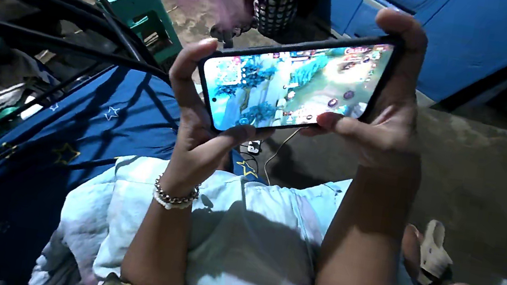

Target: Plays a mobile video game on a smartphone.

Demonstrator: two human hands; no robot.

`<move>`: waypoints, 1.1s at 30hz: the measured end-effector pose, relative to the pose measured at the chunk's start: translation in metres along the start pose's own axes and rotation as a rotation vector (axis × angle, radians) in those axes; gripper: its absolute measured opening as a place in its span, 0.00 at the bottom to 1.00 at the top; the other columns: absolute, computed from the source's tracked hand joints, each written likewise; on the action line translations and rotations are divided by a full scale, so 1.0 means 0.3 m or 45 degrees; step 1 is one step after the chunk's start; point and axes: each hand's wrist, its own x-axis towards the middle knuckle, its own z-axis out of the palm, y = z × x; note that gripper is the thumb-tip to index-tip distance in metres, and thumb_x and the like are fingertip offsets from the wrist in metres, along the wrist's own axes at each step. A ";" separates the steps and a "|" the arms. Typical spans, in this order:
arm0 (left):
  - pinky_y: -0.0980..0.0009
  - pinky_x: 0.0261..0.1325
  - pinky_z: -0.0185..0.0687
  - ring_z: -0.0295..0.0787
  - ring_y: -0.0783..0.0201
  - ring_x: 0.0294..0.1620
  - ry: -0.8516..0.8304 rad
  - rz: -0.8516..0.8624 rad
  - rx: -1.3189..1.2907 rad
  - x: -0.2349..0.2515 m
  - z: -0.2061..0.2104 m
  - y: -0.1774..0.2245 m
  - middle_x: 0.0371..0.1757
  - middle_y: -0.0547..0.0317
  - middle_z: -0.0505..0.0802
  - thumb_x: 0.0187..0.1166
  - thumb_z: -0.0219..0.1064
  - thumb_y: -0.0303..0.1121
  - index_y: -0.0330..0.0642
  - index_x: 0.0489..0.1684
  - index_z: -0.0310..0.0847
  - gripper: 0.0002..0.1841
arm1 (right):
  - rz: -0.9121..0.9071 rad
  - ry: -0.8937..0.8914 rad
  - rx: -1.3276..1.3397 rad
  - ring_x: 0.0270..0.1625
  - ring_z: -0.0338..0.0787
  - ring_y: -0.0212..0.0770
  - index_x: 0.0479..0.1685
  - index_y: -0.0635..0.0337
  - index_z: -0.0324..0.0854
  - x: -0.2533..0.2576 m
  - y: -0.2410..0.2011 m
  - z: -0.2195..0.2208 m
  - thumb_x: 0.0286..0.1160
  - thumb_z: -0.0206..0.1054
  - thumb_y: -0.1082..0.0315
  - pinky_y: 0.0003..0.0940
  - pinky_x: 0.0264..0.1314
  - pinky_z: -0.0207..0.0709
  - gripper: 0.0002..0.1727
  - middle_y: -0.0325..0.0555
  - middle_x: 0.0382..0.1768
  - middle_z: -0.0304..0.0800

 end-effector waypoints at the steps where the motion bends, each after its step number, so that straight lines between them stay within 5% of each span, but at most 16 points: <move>1: 0.61 0.59 0.93 0.84 0.61 0.68 -0.003 0.002 0.019 -0.001 0.000 0.000 0.75 0.62 0.76 0.63 0.70 0.11 0.60 0.85 0.47 0.50 | 0.000 0.002 -0.015 0.64 0.89 0.38 0.84 0.43 0.51 -0.001 -0.001 0.000 0.58 0.80 0.75 0.35 0.45 0.95 0.52 0.37 0.71 0.76; 3: 0.62 0.56 0.94 0.85 0.62 0.67 0.017 -0.006 0.032 -0.003 0.002 0.002 0.74 0.62 0.76 0.62 0.70 0.11 0.60 0.84 0.48 0.50 | -0.042 -0.028 -0.060 0.68 0.85 0.35 0.85 0.45 0.51 0.001 0.001 -0.005 0.59 0.82 0.72 0.33 0.59 0.91 0.52 0.34 0.72 0.74; 6: 0.62 0.56 0.95 0.84 0.61 0.69 0.025 0.014 0.061 -0.005 0.005 0.002 0.76 0.62 0.74 0.63 0.72 0.12 0.60 0.85 0.48 0.50 | -0.114 -0.058 -0.039 0.68 0.85 0.35 0.84 0.46 0.51 0.010 0.012 -0.009 0.58 0.83 0.71 0.34 0.63 0.90 0.52 0.33 0.72 0.75; 15: 0.63 0.62 0.91 0.83 0.63 0.70 0.005 0.033 0.158 -0.001 0.005 0.001 0.76 0.65 0.76 0.64 0.74 0.15 0.61 0.85 0.48 0.49 | -0.089 -0.033 -0.019 0.66 0.87 0.36 0.83 0.45 0.51 0.003 0.005 -0.003 0.58 0.81 0.74 0.35 0.57 0.92 0.52 0.34 0.71 0.76; 18: 0.61 0.64 0.90 0.83 0.61 0.71 0.013 0.025 0.152 -0.001 0.003 -0.003 0.76 0.65 0.76 0.64 0.74 0.16 0.61 0.85 0.47 0.50 | -0.095 -0.052 0.007 0.63 0.89 0.38 0.83 0.44 0.52 0.006 0.006 -0.006 0.60 0.81 0.73 0.35 0.45 0.95 0.50 0.36 0.70 0.77; 21: 0.57 0.61 0.93 0.84 0.60 0.69 0.032 0.023 0.125 0.001 0.003 -0.007 0.75 0.65 0.76 0.63 0.75 0.16 0.63 0.84 0.47 0.50 | -0.111 -0.065 0.034 0.64 0.88 0.39 0.84 0.47 0.51 0.006 0.005 -0.006 0.62 0.77 0.75 0.37 0.51 0.94 0.48 0.37 0.70 0.77; 27: 0.57 0.61 0.93 0.83 0.59 0.71 0.034 0.041 0.159 0.004 0.005 -0.011 0.76 0.66 0.76 0.63 0.77 0.18 0.64 0.85 0.47 0.51 | -0.048 0.022 0.138 0.56 0.92 0.45 0.85 0.47 0.51 0.010 -0.007 0.008 0.65 0.72 0.75 0.42 0.33 0.95 0.45 0.43 0.66 0.80; 33: 0.59 0.61 0.93 0.83 0.60 0.70 0.032 0.079 0.189 0.003 0.006 -0.015 0.76 0.67 0.75 0.64 0.76 0.17 0.65 0.84 0.47 0.51 | -0.045 0.190 0.091 0.58 0.90 0.39 0.83 0.55 0.59 0.025 -0.007 0.032 0.78 0.66 0.67 0.38 0.45 0.95 0.33 0.40 0.66 0.80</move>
